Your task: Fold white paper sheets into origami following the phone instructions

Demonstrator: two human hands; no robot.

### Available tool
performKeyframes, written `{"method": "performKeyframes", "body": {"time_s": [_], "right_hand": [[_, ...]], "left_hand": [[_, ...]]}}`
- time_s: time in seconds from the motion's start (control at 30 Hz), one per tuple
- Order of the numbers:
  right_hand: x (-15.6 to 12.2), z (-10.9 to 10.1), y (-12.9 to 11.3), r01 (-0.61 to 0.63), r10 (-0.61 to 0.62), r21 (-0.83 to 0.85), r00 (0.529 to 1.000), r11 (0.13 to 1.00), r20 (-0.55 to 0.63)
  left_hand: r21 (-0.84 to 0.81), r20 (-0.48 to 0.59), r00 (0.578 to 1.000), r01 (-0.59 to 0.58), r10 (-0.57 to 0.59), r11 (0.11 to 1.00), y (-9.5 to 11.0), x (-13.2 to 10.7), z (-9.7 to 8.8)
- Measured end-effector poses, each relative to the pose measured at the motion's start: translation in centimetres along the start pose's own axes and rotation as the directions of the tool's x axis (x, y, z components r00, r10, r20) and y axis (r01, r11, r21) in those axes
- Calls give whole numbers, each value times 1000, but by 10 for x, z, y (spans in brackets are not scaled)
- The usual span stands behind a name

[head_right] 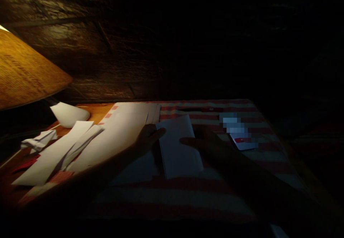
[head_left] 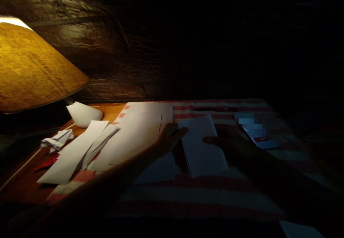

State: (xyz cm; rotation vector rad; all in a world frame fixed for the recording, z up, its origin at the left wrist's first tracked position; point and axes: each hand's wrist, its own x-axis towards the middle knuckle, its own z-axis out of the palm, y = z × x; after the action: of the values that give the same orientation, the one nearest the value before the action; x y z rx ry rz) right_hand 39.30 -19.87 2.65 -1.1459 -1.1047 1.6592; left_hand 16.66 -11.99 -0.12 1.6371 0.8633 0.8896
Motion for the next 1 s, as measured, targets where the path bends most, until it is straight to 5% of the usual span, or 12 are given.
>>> {"method": "performKeyframes", "body": {"time_s": [0.27,1.0], "right_hand": [[3,4,6,29,-32,-33,995,999,-95],[4,0,15,134,-140,-130,989,982,-39]], "left_hand": [[105,175,979,-123,103,987,12,-4,5],[127,85,982,-178,168,976,7,-7,3]]}}
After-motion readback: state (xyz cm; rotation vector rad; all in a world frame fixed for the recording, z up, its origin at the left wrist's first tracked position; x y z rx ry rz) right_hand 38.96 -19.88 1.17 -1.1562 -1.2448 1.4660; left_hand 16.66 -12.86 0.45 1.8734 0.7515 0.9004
